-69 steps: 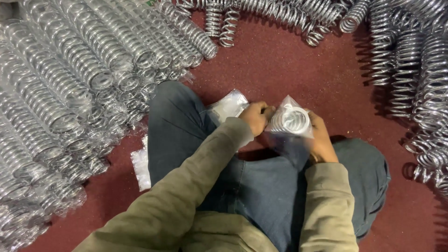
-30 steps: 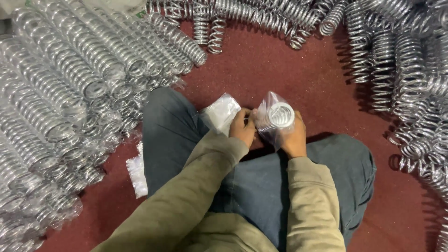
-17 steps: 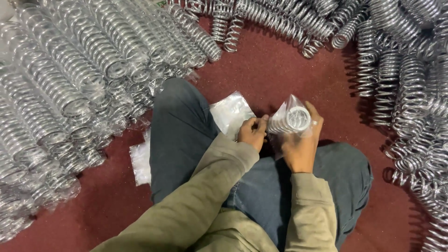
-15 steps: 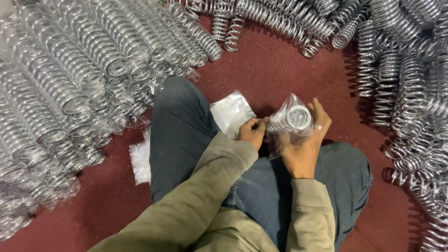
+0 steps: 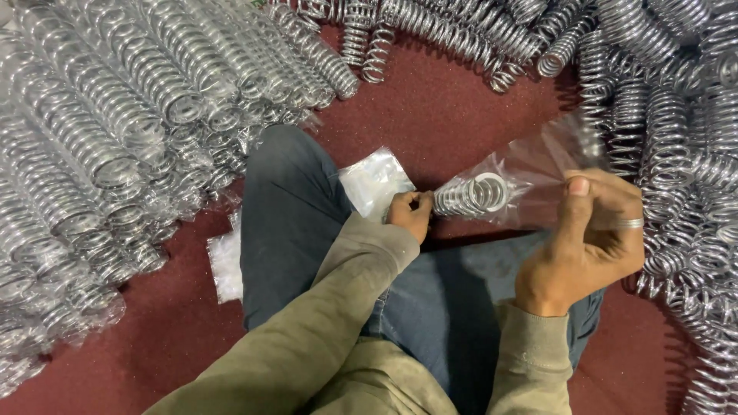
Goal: Bagging individual metal springs into small plastic bags while sitting on the floor.
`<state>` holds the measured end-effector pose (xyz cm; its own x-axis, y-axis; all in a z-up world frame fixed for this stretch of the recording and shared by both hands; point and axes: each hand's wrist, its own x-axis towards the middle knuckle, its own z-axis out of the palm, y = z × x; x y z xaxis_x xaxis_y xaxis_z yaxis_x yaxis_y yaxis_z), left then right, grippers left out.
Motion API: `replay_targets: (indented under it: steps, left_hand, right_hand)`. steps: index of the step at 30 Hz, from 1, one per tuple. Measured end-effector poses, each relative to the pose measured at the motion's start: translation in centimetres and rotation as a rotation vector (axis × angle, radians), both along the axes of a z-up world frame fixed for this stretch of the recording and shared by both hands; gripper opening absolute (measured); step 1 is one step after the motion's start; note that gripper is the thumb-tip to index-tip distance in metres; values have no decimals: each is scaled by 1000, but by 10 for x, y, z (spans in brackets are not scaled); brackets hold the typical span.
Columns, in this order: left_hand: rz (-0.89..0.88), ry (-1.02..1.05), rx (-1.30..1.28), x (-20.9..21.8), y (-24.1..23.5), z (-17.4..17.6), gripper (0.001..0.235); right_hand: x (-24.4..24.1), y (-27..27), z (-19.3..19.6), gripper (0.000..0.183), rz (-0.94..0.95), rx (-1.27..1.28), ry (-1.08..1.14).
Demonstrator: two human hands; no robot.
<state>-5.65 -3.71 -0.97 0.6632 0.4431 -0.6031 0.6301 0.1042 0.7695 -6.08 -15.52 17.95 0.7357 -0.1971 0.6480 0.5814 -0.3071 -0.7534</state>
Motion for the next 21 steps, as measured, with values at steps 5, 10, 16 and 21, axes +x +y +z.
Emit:
replay_targets:
  steps: [5,10,16,21]
  left_hand:
    - [-81,-53,338,7,-3,-70,30]
    - [62,-313,527,3,-11,-76,14]
    - [-319,-583,326,-25,4,36,58]
    - [-588,-375,339,-5,2,12,57]
  right_hand:
    - [-2,5,6,18,-13,-20,-19]
    - [3,6,-40,20,-83,133,27]
    - [5,-10,-176,20,-37,254,685]
    - [18,-14,-223,30,104,-475,958]
